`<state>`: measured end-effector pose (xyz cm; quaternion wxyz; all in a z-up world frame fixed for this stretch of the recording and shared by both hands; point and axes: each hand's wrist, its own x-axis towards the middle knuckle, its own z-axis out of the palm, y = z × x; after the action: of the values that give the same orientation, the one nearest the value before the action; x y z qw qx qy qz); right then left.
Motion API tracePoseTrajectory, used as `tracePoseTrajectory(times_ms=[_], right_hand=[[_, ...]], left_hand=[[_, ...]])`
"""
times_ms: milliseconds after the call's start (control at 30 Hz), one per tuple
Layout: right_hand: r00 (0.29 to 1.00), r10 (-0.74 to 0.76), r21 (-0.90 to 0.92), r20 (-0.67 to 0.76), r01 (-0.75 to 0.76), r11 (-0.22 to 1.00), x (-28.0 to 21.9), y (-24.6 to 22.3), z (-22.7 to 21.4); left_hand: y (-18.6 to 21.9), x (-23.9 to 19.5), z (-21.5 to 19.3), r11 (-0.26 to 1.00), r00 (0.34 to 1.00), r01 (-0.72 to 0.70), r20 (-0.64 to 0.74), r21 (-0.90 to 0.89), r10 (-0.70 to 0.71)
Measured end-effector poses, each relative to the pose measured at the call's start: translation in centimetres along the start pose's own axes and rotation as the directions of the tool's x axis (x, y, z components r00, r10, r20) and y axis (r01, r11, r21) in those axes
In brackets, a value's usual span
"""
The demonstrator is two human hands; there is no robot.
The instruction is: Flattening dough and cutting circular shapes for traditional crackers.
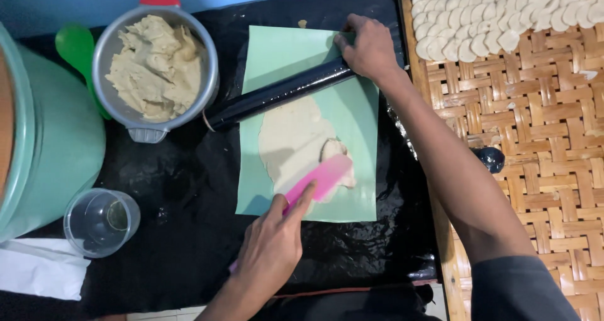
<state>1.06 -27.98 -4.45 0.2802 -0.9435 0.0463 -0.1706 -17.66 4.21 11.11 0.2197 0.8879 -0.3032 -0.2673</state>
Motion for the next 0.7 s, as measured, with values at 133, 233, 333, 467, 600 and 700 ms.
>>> tracePoseTrajectory(times_ms=[133, 233, 333, 467, 600, 700], right_hand=[[0.999, -0.045, -0.016, -0.007, 0.045, 0.999, 0.2, -0.2, -0.2], [0.999, 0.04, 0.006, 0.023, -0.04, 0.999, 0.0, -0.4, -0.6], [0.998, 0.053, 0.028, 0.042, -0.054, 0.998, -0.1, -0.3, -0.2], [1.0, 0.004, 0.006, 0.003, -0.004, 1.0, -0.1, 0.2, 0.2], [1.0, -0.016, -0.02, -0.008, 0.016, 1.0, -0.1, 0.3, 0.3], [1.0, -0.025, -0.013, -0.009, 0.025, 1.0, 0.0, 0.5, 0.4]], left_hand=[[-1.9, 1.1, 4.8, 0.99, 0.992, 0.127, -0.02, -0.056, -0.128], [-1.5, 1.7, 6.7, 0.999, 0.985, 0.009, -0.174, -0.041, -0.016], [-0.2, 2.4, 6.8, 0.997, 0.994, 0.076, -0.082, -0.017, -0.077], [1.5, 3.6, 6.8, 0.986, 0.98, 0.165, 0.105, 0.023, -0.166], [2.0, 4.5, 8.4, 0.982, 0.99, 0.107, 0.07, 0.155, -0.119], [2.5, 5.1, 9.4, 0.963, 0.979, 0.166, 0.085, 0.212, -0.187]])
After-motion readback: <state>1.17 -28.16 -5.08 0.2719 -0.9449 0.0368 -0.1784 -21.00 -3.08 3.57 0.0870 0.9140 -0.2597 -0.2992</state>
